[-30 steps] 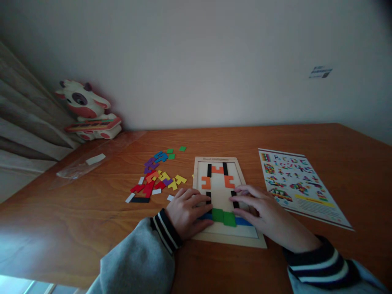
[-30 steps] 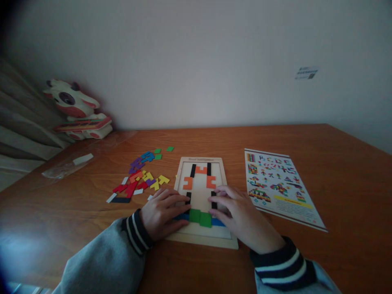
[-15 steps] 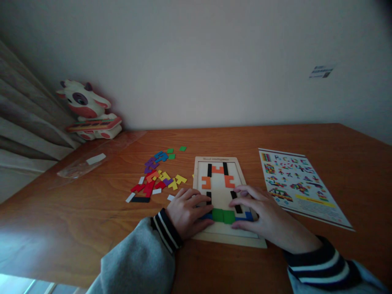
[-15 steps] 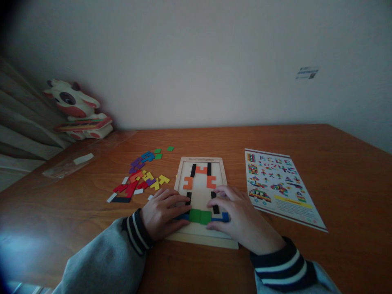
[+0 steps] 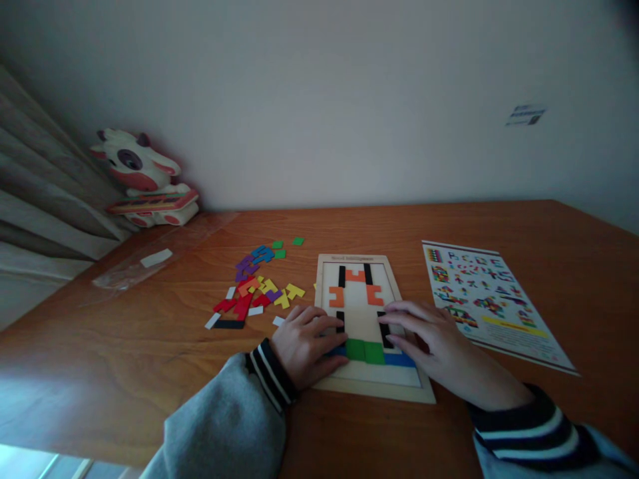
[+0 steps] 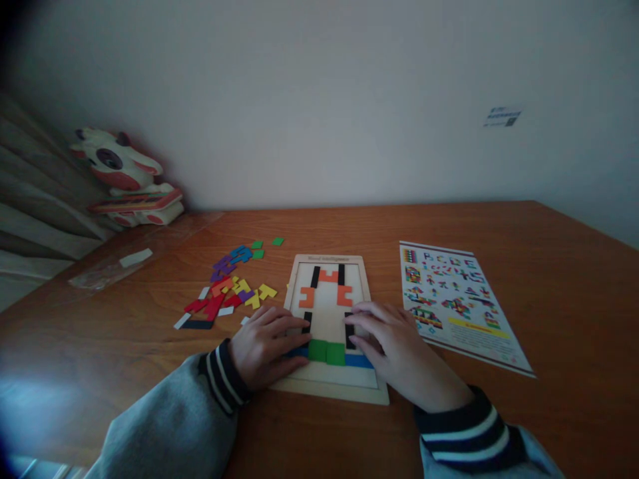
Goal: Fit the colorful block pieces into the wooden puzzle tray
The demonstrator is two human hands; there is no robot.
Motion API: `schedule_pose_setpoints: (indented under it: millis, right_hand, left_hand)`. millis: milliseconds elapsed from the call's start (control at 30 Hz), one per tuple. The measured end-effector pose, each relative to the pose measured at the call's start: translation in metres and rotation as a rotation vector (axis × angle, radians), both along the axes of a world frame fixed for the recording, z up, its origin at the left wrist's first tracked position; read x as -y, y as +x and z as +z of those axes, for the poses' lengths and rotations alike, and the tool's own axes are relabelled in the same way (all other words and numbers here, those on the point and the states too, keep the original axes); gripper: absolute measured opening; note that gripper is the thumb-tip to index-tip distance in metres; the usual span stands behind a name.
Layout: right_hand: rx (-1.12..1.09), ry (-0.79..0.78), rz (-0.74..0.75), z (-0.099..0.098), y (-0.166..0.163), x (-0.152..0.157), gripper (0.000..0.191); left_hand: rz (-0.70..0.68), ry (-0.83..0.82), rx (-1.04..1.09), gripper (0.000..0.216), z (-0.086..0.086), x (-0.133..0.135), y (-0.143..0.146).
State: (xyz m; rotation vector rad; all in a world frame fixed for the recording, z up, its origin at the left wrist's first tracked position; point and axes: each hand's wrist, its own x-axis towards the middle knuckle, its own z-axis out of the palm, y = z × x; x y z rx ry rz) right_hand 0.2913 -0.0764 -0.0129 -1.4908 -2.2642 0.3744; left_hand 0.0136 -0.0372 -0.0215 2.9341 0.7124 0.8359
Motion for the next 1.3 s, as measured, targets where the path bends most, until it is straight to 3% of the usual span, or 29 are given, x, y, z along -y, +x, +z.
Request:
schedule_pose_setpoints:
  millis: [500,733,1300]
  right_hand:
    - [0.057,-0.062,0.015,0.003,-0.002,0.004,0.027]
    - [0.055,-0.128,0.033,0.003,-0.004,0.006,0.058]
    - [-0.056,-0.179,0.039,0.003,-0.010,0.007,0.054]
  left_hand:
    - [0.012,-0.013,0.014,0.029,-0.002,0.000,0.000]
    - [0.010,-0.020,-0.022,0.029,0.003,0.001,0.000]
    - [0.007,0.004,0.008,0.030,0.001,0.001,0.000]
